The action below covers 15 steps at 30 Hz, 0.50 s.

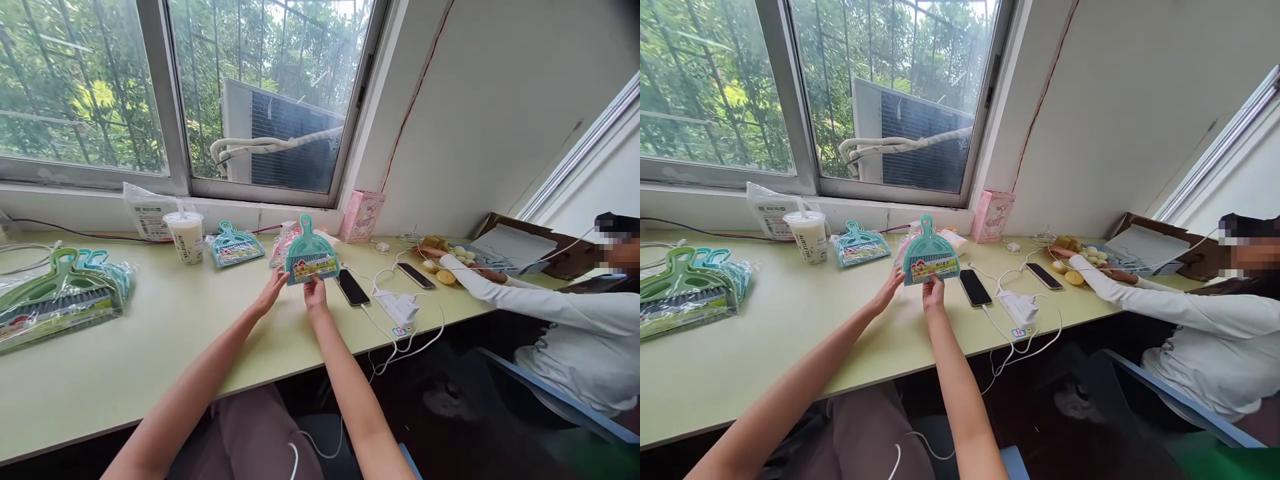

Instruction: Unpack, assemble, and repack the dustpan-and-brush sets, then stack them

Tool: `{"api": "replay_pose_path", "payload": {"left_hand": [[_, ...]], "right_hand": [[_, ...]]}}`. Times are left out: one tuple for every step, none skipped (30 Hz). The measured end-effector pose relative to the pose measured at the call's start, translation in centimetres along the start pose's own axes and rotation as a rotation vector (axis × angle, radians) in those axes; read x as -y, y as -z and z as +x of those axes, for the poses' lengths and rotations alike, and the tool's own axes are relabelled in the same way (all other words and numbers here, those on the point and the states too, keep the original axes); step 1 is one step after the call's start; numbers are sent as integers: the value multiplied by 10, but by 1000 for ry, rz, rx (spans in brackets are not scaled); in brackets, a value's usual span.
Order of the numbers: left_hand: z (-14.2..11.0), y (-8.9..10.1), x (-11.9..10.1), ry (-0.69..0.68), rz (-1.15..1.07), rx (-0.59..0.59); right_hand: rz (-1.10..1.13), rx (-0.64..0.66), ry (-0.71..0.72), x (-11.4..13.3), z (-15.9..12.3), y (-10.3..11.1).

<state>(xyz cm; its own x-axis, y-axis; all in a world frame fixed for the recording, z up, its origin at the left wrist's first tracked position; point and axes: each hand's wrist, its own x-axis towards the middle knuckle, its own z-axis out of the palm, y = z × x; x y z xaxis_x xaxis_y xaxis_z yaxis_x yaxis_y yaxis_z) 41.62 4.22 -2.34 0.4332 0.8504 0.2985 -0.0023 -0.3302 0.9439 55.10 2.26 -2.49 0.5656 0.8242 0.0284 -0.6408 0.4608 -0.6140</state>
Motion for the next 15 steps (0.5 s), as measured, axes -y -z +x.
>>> {"api": "replay_pose_path", "payload": {"left_hand": [[3, 0, 1, -19, -112, -53], [5, 0, 2, -43, -214, -91], [6, -2, 3, -68, -296, -117], [7, -4, 4, -95, -353, -138], [7, -7, 5, -117, -384, -154], [6, -10, 6, -133, -393, -172], [6, -13, 7, -140, -386, -189], [5, -15, 9, -139, -370, -204], [5, -18, 10, -133, -354, -216], [5, -19, 13, -124, -341, -220], [5, -20, 15, -116, -334, -218], [5, -20, 17, -109, -333, -213], [5, -19, 19, -103, -338, -207], [6, -19, 20, -94, -345, -203], [6, -18, 22, -84, -351, -204]], "right_hand": [[-14, 30, -14, -3, -2, -1], [-30, 56, -28, -6, -5, -2], [-45, 79, -41, -8, -8, -4], [-60, 95, -51, -11, -11, -5], [-75, 105, -56, -13, -13, -7], [-86, 110, -57, -15, -15, -8], [-96, 112, -52, -17, -17, -9], [-103, 108, -45, -18, -18, -9], [-108, 97, -37, -19, -19, -9], [-111, 79, -32, -20, -20, -9], [-109, 56, -29, -21, -20, -9], [-103, 30, -29, -21, -21, -8], [-92, 7, -33, -21, -21, -8], [-78, -10, -40, -22, -21, -8], [-63, -19, -49, -22, -22, -8]]}}
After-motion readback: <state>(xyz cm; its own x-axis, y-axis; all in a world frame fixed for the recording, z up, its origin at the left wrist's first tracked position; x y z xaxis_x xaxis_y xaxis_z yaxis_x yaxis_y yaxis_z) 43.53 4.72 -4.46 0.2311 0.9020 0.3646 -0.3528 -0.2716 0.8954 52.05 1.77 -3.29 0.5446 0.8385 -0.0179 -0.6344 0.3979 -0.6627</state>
